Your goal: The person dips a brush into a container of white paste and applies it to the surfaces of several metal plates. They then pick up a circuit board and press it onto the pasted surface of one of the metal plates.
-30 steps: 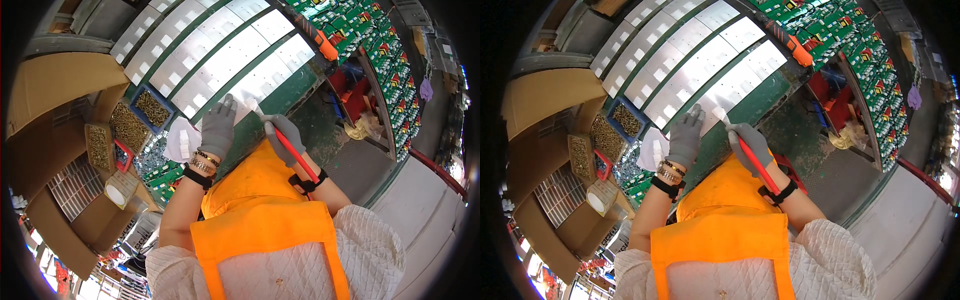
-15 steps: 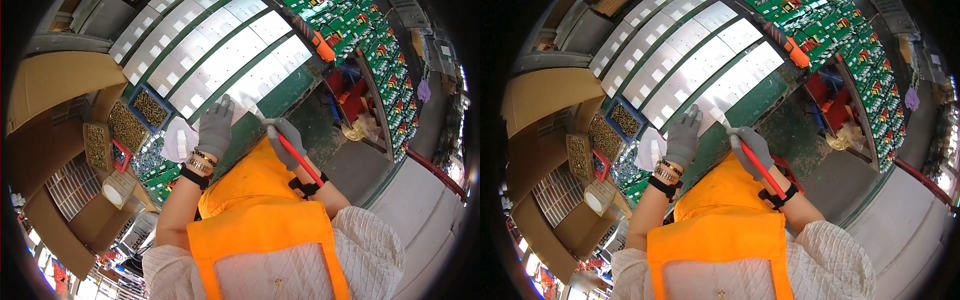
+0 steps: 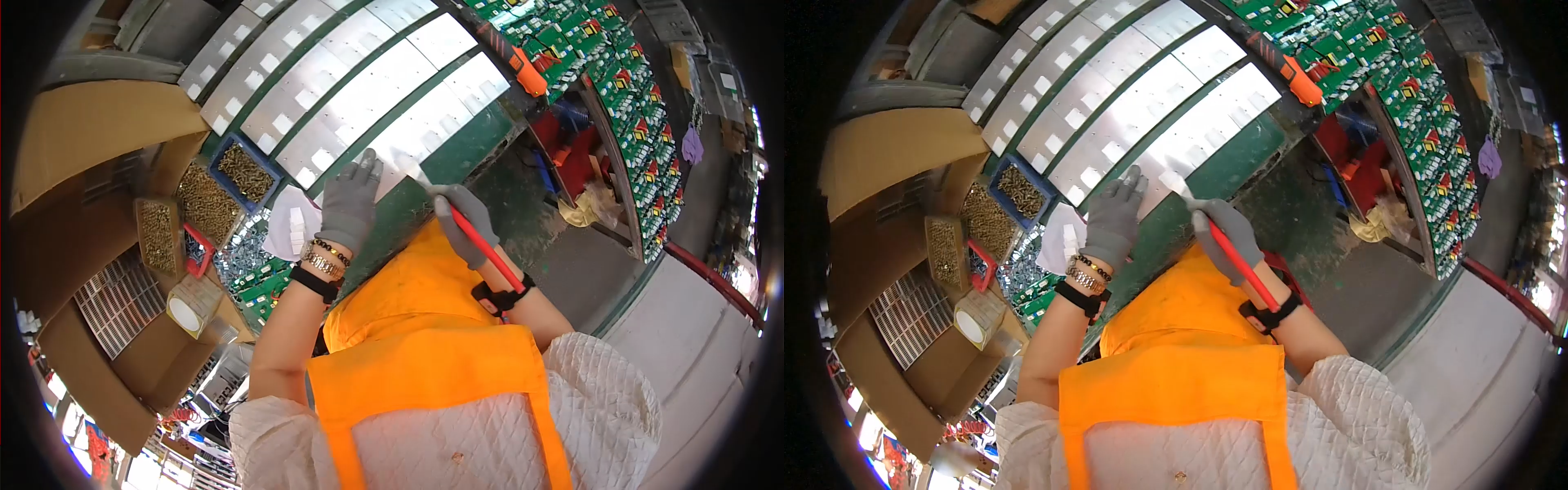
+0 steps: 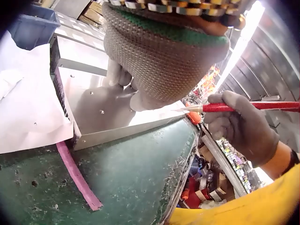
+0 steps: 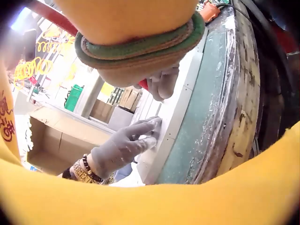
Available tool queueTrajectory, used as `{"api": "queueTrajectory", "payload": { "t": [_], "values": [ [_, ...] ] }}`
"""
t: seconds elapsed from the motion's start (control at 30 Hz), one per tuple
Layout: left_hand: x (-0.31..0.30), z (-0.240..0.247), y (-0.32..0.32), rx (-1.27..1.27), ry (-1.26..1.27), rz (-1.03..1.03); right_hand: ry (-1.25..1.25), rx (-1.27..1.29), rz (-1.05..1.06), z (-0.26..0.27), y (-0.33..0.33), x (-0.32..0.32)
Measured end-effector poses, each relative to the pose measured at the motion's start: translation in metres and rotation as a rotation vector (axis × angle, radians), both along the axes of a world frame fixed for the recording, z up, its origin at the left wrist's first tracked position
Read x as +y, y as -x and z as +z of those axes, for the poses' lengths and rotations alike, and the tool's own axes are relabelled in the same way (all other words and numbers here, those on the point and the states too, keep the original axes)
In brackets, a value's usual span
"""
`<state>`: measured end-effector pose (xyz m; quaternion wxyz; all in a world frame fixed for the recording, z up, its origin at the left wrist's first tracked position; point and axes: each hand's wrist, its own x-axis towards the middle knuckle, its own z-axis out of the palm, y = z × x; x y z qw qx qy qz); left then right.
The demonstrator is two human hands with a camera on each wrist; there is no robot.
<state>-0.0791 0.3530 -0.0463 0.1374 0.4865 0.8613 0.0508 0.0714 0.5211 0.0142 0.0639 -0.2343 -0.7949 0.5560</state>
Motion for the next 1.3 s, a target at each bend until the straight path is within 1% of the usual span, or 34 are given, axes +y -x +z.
{"api": "queueTrajectory", "payload": {
  "t": [0.03,0.07,0.1,0.13,0.2,0.23,0.3,0.33,0.4,0.43,0.47,0.5,0.53,0.57,0.6,0.63,0.67,0.7,0.73,0.8,0.83,0.87,0.9,0.93,1.0,1.03,1.07,1.1,1.13,1.2,1.23,1.27,1.3],
  "values": [
    [0.001,0.003,0.002,0.013,0.005,0.012,0.005,0.013,0.012,0.002,-0.002,0.002],
    [0.003,0.007,0.001,-0.016,0.022,0.013,0.056,0.034,-0.039,0.003,-0.005,0.004],
    [0.0,0.012,-0.001,-0.046,0.046,0.014,0.115,0.052,-0.091,0.004,-0.009,0.003],
    [-0.004,0.016,-0.003,-0.031,0.063,0.037,0.231,0.062,-0.125,0.014,-0.004,0.005],
    [-0.019,0.022,-0.012,-0.015,-0.056,0.071,0.33,0.154,-0.136,0.03,0.02,0.001],
    [-0.031,0.025,-0.018,0.0,-0.048,0.095,0.342,0.163,-0.111,0.038,0.032,-0.002],
    [-0.052,0.032,-0.029,-0.101,-0.065,0.129,0.433,0.113,-0.021,0.051,0.063,-0.004],
    [-0.062,0.038,-0.033,-0.081,-0.065,0.153,0.438,0.127,0.007,0.06,0.081,-0.007],
    [-0.088,0.051,-0.045,-0.149,-0.118,0.191,0.442,0.106,0.167,0.077,0.113,-0.022],
    [-0.101,0.056,-0.05,-0.132,-0.107,0.223,0.475,0.062,0.224,0.084,0.127,-0.032],
    [-0.114,0.058,-0.054,-0.105,-0.15,0.265,0.492,0.074,0.264,0.084,0.14,-0.046],
    [-0.127,0.06,-0.057,-0.076,-0.192,0.308,0.602,0.088,0.367,0.086,0.153,-0.062],
    [-0.14,0.061,-0.06,-0.051,-0.179,0.348,0.711,0.098,0.474,0.089,0.166,-0.079],
    [-0.153,0.06,-0.063,-0.045,-0.23,0.438,0.749,0.095,0.525,0.095,0.176,-0.099],
    [-0.164,0.06,-0.066,-0.035,-0.285,0.533,0.804,0.046,0.591,0.093,0.186,-0.118],
    [-0.173,0.062,-0.068,-0.06,-0.305,0.614,0.87,-0.045,0.643,0.098,0.196,-0.139],
    [-0.181,0.063,-0.071,-0.033,-0.298,0.665,0.928,-0.141,0.691,0.105,0.203,-0.164],
    [-0.187,0.064,-0.073,-0.02,-0.304,0.722,0.884,-0.151,0.793,0.101,0.208,-0.189],
    [-0.195,0.069,-0.073,-0.008,-0.313,0.773,0.787,-0.152,0.885,0.104,0.212,-0.216],
    [-0.21,0.076,-0.077,0.05,-0.302,0.813,0.665,-0.169,1.056,0.096,0.222,-0.268],
    [-0.217,0.076,-0.081,0.077,-0.315,0.912,0.66,-0.171,1.082,0.094,0.224,-0.291],
    [-0.223,0.075,-0.083,0.099,-0.326,1.007,0.584,-0.21,1.126,0.093,0.227,-0.312],
    [-0.235,0.062,-0.088,0.118,-0.365,1.106,0.506,-0.247,1.163,0.089,0.23,-0.33],
    [-0.249,0.053,-0.093,0.122,-0.365,1.118,0.505,-0.25,1.176,0.073,0.235,-0.348],
    [-0.281,0.043,-0.104,0.189,-0.508,1.526,0.285,-0.12,1.313,0.041,0.246,-0.381],
    [-0.295,0.046,-0.105,0.191,-0.507,1.54,0.214,-0.095,1.393,0.041,0.252,-0.388],
    [-0.309,0.048,-0.104,0.223,-0.558,1.693,0.212,-0.096,1.407,0.037,0.256,-0.397],
    [-0.323,0.051,-0.102,0.253,-0.604,1.847,0.084,-0.082,1.481,0.028,0.261,-0.407],
    [-0.335,0.056,-0.099,0.254,-0.599,1.86,-0.045,-0.068,1.55,0.021,0.262,-0.416],
    [-0.357,0.063,-0.088,0.221,-0.443,1.864,-0.045,-0.07,1.569,0.016,0.263,-0.428],
    [-0.368,0.059,-0.085,0.24,-0.44,1.787,-0.048,-0.121,1.611,0.018,0.265,-0.432],
    [-0.376,0.055,-0.082,0.241,-0.441,1.791,-0.052,-0.173,1.649,0.019,0.267,-0.434],
    [-0.381,0.053,-0.079,0.245,-0.348,1.68,-0.056,-0.173,1.65,0.024,0.267,-0.434]
  ]
}}
